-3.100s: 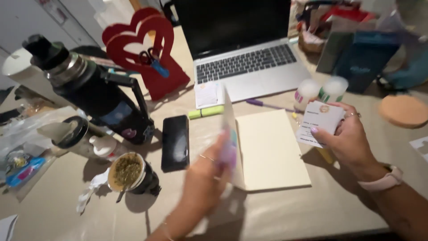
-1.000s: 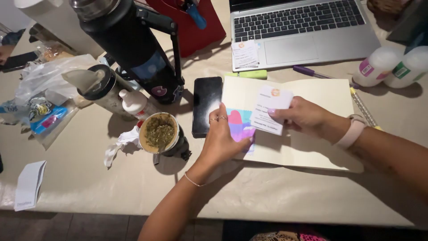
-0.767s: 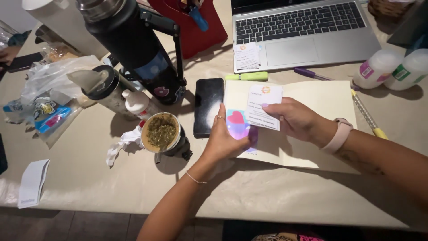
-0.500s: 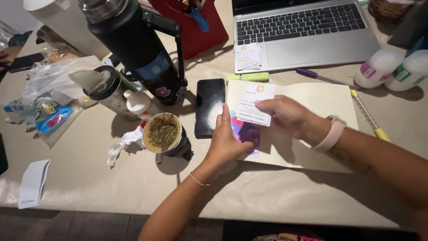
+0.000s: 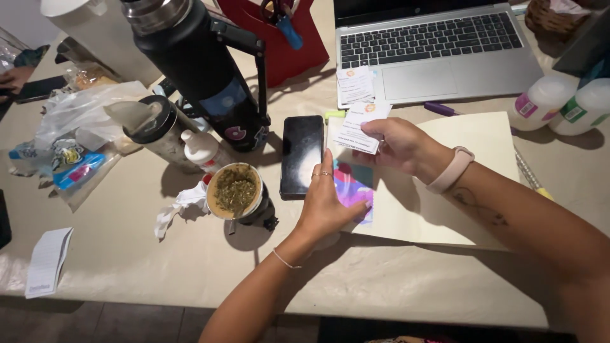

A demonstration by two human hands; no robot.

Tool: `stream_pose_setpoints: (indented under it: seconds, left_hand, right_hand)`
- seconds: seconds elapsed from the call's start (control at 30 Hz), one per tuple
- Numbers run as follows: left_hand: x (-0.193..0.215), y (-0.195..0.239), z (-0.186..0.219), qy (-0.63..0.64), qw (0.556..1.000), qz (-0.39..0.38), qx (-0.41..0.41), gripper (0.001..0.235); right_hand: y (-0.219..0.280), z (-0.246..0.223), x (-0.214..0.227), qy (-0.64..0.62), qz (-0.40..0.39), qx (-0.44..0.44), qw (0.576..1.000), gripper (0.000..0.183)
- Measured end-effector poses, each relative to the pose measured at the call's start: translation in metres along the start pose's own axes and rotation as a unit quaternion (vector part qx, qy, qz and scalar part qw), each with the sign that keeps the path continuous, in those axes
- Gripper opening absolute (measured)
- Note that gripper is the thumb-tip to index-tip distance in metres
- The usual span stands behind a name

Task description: The person writes in a notebook with a pen, then closes the notebook and places a small card inside it. They then pick up a blue box and two small bottles, open a white cabinet, and place the items inside before closing the cabinet.

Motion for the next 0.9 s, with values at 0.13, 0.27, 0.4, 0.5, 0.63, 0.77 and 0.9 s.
stream_pose_setpoints:
  seconds: [0.13,0.27,0.4,0.5,0.63,0.77,0.9]
  left_hand:
    - [-0.001,0.0,0.003,-0.026,1.0,0.011,0.012,0.124]
    - [-0.001,0.007,0.017,-0.063,0.998,0.016,0.027,0.123]
    - [-0.001,0.009,0.033,-0.136,0.989,0.033,0.047,0.112]
    - [-0.002,0.005,0.028,-0.157,0.987,0.027,0.018,0.097]
    - [-0.007,-0.005,0.002,-0.185,0.982,0.044,0.006,0.085]
    - [-0.008,-0.005,0.0,-0.167,0.985,0.048,-0.004,0.084]
    - [-0.01,-0.007,-0.001,-0.171,0.984,0.056,-0.011,0.085]
  right_hand:
    - [-0.012,0.004,0.004,-0.008,-0.03,-0.009,0.999,0.046]
    - [-0.01,0.018,0.001,0.006,-0.061,-0.017,0.998,0.038]
    - [0.014,0.02,-0.001,0.079,-0.063,-0.016,0.995,0.062]
    - [0.037,0.026,0.004,0.096,-0.079,0.013,0.992,0.035]
    - [0.045,0.033,0.024,0.14,-0.006,0.039,0.989,0.021]
    - [0.019,0.06,0.05,0.254,0.069,0.039,0.964,0.02]
    - [0.017,0.069,0.033,0.308,-0.032,0.065,0.949,0.017]
Point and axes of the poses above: each hand's wrist, its own y-axis away from the middle knuckle, its own x-axis out of the back of the hand, z = x × y, the point moved 3 cm from there along -y, towards the middle knuckle, and after that the axes turned 9 degrees about y, right-handed, at the moved point
